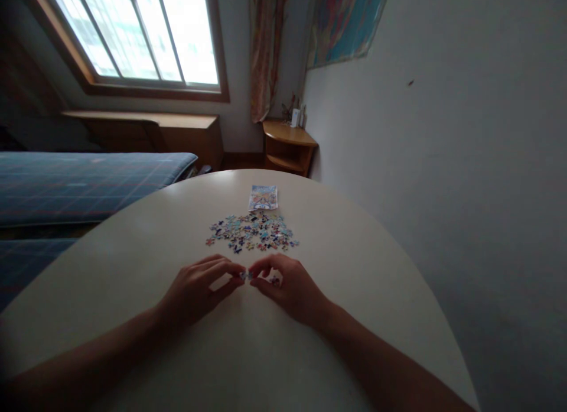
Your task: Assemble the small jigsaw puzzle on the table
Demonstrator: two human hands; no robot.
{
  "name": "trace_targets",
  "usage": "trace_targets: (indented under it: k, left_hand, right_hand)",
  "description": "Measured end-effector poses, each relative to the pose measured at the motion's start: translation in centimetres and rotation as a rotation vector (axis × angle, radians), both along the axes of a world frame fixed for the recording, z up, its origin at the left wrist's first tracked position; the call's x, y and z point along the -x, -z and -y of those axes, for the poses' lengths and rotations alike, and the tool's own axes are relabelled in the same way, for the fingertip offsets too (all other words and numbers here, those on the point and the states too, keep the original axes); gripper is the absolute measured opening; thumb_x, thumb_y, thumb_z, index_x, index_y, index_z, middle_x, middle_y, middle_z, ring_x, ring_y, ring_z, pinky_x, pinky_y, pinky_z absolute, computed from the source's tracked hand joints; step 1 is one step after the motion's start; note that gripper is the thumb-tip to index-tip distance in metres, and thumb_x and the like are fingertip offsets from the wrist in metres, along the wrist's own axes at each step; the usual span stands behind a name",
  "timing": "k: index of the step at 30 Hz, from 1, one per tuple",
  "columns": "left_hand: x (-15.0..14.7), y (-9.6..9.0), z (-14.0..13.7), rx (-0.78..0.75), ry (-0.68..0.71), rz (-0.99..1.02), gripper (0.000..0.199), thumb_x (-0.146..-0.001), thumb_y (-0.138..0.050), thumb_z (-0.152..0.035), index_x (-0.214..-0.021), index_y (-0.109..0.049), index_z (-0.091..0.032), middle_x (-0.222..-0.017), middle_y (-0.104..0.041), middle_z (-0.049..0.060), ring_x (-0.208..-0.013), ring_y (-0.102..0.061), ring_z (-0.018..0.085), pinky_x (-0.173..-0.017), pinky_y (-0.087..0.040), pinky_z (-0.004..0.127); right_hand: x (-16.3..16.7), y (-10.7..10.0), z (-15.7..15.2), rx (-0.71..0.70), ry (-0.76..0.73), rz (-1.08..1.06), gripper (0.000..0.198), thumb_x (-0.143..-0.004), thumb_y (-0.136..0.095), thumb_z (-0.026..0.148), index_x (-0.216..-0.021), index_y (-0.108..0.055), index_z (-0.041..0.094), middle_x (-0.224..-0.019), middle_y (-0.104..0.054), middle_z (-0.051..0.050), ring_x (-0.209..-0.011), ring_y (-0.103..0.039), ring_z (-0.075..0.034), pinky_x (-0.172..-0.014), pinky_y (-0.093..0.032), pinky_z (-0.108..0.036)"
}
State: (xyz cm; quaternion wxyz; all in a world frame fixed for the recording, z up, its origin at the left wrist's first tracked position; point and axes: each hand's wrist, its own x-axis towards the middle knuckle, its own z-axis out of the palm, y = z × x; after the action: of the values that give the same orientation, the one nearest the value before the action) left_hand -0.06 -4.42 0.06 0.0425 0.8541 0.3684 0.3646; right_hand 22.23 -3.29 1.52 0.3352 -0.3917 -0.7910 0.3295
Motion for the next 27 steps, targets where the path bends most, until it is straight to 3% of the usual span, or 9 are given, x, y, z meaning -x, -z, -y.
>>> trace_targets:
  k: [11, 16, 20, 24, 27]
  left_hand:
    - [0.0, -0.3, -0.1, 0.001, -0.008, -0.024, 0.014, -0.097, -0.055, -0.026, -0.099, -0.068, -0.022, -0.083, -0.074, 0.002, -0.076, -0.069, 0.016, -0.065, -0.055, 0.026]
    - [0.0, -0.3, 0.0, 0.035, -0.007, -0.021, 0.015, -0.095, -0.056, -0.025, -0.102, -0.069, -0.021, -0.086, -0.074, 0.004, -0.078, -0.068, 0.017, -0.069, -0.057, 0.028]
    - [-0.1, -0.7, 0.4, 0.097, 0.155, -0.1, 0.024, -0.094, -0.057, -0.026, -0.116, -0.065, -0.021, -0.108, -0.073, 0.006, -0.098, -0.067, 0.02, -0.084, -0.057, 0.035]
    - [-0.3, -1.6, 1.2, 0.194, 0.387, -0.327, 0.047, -0.091, -0.058, -0.03, -0.137, -0.051, -0.022, -0.146, -0.052, 0.008, -0.133, -0.048, 0.027, -0.111, -0.041, 0.047]
    - [-0.4, -2.2, 1.6, 0.27, 0.439, -0.471, 0.063, -0.088, -0.059, -0.032, -0.147, -0.04, -0.023, -0.158, -0.032, 0.006, -0.144, -0.032, 0.031, -0.118, -0.028, 0.055]
  right_hand:
    - [-0.1, -0.3, 0.0, -0.006, 0.011, 0.039, 0.012, -0.084, -0.067, 0.024, -0.096, -0.069, 0.021, -0.087, -0.071, -0.002, -0.079, -0.065, -0.016, -0.074, -0.051, -0.028]
    - [-1.7, -1.3, -1.0, -0.038, 0.183, 0.098, 0.014, -0.084, -0.064, 0.028, -0.095, -0.069, 0.021, -0.089, -0.072, -0.004, -0.079, -0.065, -0.018, -0.071, -0.051, -0.029]
    - [-2.7, -1.1, -1.9, -0.017, 0.283, 0.124, 0.011, -0.082, -0.064, 0.026, -0.09, -0.068, 0.02, -0.083, -0.07, -0.003, -0.076, -0.064, -0.017, -0.064, -0.048, -0.026]
    - [-2.7, -0.7, -2.0, 0.044, 0.235, 0.165, 0.01, -0.08, -0.063, 0.025, -0.087, -0.068, 0.02, -0.079, -0.069, -0.002, -0.073, -0.064, -0.016, -0.067, -0.047, -0.027]
    - [-2.8, -0.5, -1.9, 0.096, 0.197, 0.177, 0.011, -0.081, -0.063, 0.027, -0.087, -0.069, 0.019, -0.079, -0.07, -0.002, -0.072, -0.064, -0.016, -0.067, -0.048, -0.027]
